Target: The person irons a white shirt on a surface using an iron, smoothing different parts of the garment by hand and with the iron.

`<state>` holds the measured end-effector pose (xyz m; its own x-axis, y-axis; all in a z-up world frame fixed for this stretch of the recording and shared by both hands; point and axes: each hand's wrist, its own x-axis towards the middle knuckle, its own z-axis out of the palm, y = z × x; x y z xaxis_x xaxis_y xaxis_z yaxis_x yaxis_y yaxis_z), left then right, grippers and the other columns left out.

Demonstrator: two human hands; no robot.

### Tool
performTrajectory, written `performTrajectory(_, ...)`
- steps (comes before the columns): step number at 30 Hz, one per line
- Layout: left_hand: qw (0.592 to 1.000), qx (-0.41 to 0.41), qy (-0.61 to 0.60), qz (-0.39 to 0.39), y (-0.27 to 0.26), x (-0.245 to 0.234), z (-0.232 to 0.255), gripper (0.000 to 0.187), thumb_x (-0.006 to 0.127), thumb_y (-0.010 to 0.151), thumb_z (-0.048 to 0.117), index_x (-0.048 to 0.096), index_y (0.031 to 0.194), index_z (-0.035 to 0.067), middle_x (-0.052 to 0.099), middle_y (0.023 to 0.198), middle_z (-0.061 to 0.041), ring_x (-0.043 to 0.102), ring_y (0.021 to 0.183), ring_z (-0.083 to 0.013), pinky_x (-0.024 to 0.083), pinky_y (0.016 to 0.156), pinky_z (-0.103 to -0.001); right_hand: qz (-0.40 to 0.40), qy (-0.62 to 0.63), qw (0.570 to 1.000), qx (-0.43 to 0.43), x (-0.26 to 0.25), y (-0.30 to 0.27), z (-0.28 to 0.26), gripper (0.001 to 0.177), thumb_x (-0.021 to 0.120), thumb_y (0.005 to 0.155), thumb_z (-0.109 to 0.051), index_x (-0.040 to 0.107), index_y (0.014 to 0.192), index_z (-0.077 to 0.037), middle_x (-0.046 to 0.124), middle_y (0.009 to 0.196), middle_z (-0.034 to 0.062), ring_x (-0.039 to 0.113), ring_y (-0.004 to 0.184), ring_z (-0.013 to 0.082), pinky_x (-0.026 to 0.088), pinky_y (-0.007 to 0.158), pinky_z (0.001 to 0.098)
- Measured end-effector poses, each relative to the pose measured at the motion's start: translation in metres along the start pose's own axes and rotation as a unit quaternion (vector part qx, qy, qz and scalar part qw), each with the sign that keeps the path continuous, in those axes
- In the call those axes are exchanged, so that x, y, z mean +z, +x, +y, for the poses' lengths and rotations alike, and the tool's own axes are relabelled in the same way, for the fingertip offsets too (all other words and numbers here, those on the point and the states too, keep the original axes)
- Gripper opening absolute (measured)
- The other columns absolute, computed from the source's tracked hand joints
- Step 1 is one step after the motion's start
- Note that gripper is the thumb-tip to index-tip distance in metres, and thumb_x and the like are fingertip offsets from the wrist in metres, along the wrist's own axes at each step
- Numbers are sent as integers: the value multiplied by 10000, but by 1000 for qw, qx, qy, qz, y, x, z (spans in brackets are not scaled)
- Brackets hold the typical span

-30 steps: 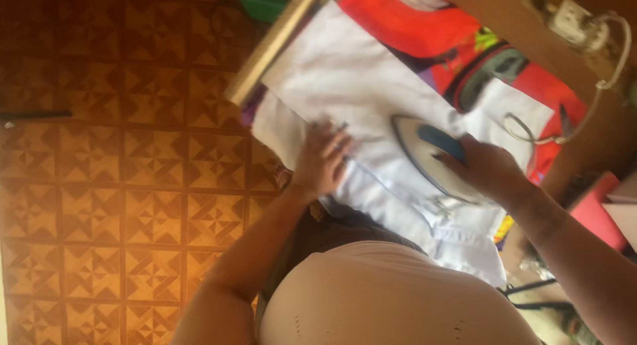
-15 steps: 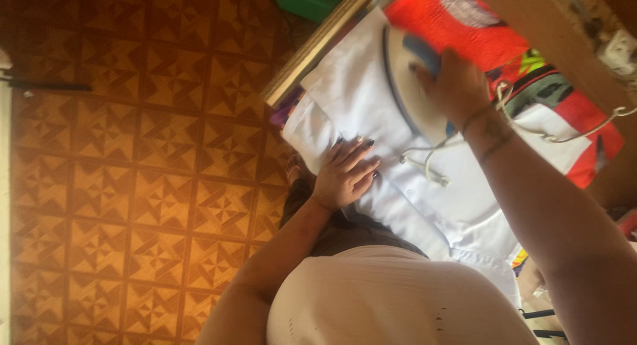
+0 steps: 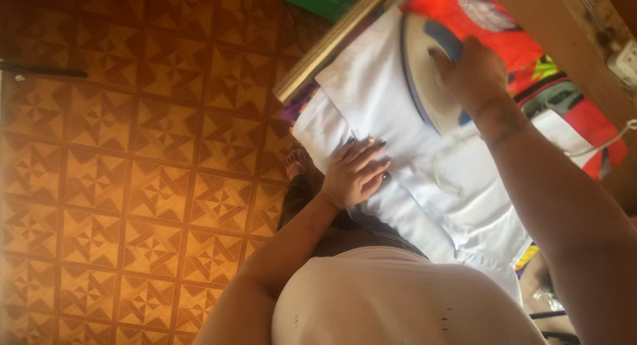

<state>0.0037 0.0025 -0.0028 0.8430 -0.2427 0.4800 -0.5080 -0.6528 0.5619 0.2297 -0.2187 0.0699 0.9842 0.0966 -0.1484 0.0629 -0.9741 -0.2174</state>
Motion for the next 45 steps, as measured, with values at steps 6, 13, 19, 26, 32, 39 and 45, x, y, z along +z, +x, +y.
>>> performTrajectory(6,1000,-19,-10,14,-12,11,-3,308,725,924,269,741,1226,211,567,1439,-104,510,1379,-319,357,1189,-502,-41,-24,998,-35,0,-74,17,642,633,985,-623,625,1028,17,688,857,309,688,838,510,557,747,572)
performTrajectory(13,998,-50,-22,15,-34,23,-5,290,737,937,304,745,1218,236,540,1451,-120,509,1367,-336,400,1187,-524,-153,-70,985,34,-4,-148,26,634,588,919,-651,596,1041,-28,719,792,272,725,761,465,574,710,553)
performTrajectory(19,1000,-4,-1,30,-26,27,-5,324,737,931,304,724,1226,171,521,1390,-176,495,1324,-364,404,1171,-543,-42,14,999,-30,6,-32,-28,634,635,986,-615,625,1016,19,698,811,250,704,754,444,561,661,536)
performTrajectory(26,940,-304,-137,67,17,-18,-2,326,644,953,330,631,1151,71,651,1083,-117,676,992,-296,566,863,-421,-116,-54,986,-107,-3,-141,9,557,598,959,-602,592,1003,-47,709,756,238,705,736,451,565,689,549)
performTrajectory(32,862,-503,-16,-60,81,-41,-44,464,606,981,551,680,866,107,741,711,-68,695,627,-188,540,669,-362,-139,-65,986,-67,-9,-144,-3,604,598,930,-646,617,1023,-50,722,799,224,718,759,435,575,700,540)
performTrajectory(39,817,-533,-208,68,82,-24,-53,371,600,947,469,656,903,105,723,666,20,692,506,-87,571,496,-269,-105,-13,988,-114,-3,-95,-35,578,604,975,-597,613,1070,-27,728,841,207,713,806,422,558,749,532)
performTrajectory(45,804,-547,-231,28,73,-31,-69,285,679,957,353,666,895,75,613,590,7,559,423,-80,454,400,-241,-172,-81,971,-143,-42,-145,51,552,610,895,-598,656,1351,-290,753,899,131,732,793,385,583,730,507)
